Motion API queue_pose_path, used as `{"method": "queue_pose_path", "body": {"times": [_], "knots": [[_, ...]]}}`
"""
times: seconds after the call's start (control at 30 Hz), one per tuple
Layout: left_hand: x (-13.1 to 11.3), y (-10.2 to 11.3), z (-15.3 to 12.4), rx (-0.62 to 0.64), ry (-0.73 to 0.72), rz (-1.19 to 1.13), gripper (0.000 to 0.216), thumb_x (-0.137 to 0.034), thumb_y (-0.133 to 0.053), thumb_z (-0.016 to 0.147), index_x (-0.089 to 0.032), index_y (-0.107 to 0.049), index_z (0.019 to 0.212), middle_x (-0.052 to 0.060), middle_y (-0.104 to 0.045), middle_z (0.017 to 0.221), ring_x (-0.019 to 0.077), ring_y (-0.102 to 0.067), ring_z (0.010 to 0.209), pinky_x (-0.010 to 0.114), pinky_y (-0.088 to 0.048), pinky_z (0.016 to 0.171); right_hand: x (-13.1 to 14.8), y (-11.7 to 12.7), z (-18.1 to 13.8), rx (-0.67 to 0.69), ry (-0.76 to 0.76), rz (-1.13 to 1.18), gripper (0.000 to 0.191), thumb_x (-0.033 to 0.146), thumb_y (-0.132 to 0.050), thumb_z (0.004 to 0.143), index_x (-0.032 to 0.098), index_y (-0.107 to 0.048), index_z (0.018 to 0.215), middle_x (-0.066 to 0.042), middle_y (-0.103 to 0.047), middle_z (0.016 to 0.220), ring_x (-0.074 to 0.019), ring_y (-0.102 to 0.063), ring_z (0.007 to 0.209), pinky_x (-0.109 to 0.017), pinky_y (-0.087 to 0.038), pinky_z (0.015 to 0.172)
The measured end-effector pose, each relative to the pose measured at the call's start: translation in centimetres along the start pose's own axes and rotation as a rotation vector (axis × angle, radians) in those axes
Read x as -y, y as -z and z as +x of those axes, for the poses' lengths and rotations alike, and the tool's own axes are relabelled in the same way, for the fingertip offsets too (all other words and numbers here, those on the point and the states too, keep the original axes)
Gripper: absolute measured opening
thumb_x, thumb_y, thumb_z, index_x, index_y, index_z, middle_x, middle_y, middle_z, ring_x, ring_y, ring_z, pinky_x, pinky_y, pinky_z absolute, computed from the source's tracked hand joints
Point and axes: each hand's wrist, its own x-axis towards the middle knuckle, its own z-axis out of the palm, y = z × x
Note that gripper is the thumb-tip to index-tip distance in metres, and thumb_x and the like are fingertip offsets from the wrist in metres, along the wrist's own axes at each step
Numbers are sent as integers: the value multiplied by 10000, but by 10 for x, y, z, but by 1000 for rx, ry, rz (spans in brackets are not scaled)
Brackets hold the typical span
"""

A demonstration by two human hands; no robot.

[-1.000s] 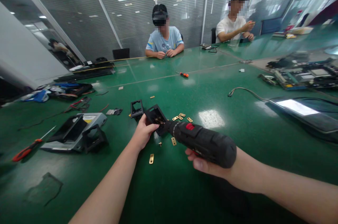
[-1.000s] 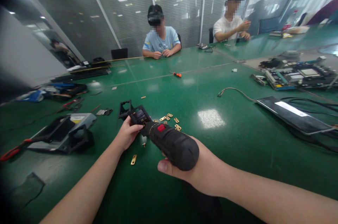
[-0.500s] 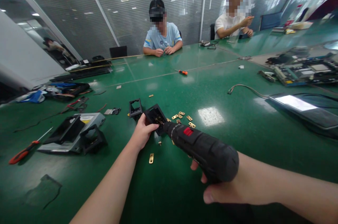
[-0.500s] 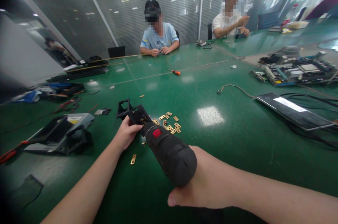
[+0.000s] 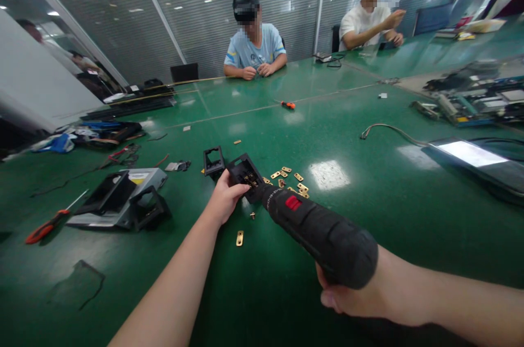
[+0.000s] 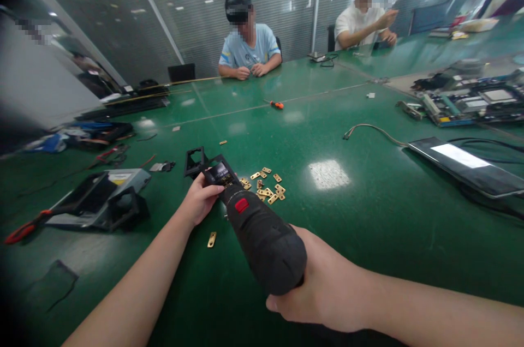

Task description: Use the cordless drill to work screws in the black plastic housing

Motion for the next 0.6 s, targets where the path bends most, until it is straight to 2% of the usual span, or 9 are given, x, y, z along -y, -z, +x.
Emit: {"method": "queue_pose_path", "body": {"times": [0.2,0.3,0.43,0.53,0.6], "knots": [[0,0,0,12,8,-4,582,-130,-813,589,-226,-633,1134,30,-742,1054,255,-729,1000,454,-527,994,0,2,2,61,-5,16,322,207,-906,626,200,-597,714,58,-611,644,-135,-526,606,-286,-485,665],[-1,-1,0,11,10,1,586,-137,-816,592,-227,-629,1140,26,-741,1042,250,-728,987,438,-527,978,5,5,2,96,12,27,322,189,-917,593,196,-615,706,54,-625,661,-147,-548,642,-302,-504,719],[1,-1,1,17,-3,-1,576,-141,-819,587,-221,-626,1124,23,-740,1029,241,-717,972,428,-525,973,15,8,-1,58,16,-21,281,145,-867,643,197,-618,761,46,-638,716,-157,-570,695,-313,-517,759],[3,-1,2,14,-25,0,538,-150,-813,588,-223,-627,1087,12,-734,998,240,-706,954,432,-533,956,18,5,-7,21,-38,-13,319,197,-868,684,198,-658,925,13,-683,851,-185,-620,780,-298,-526,714],[4,-2,3,16,-33,0,531,-146,-811,580,-224,-632,1074,4,-727,986,237,-700,945,424,-537,941,14,1,-12,15,-80,-17,272,256,-851,735,196,-666,925,4,-683,844,-185,-621,768,-290,-524,682]]}}
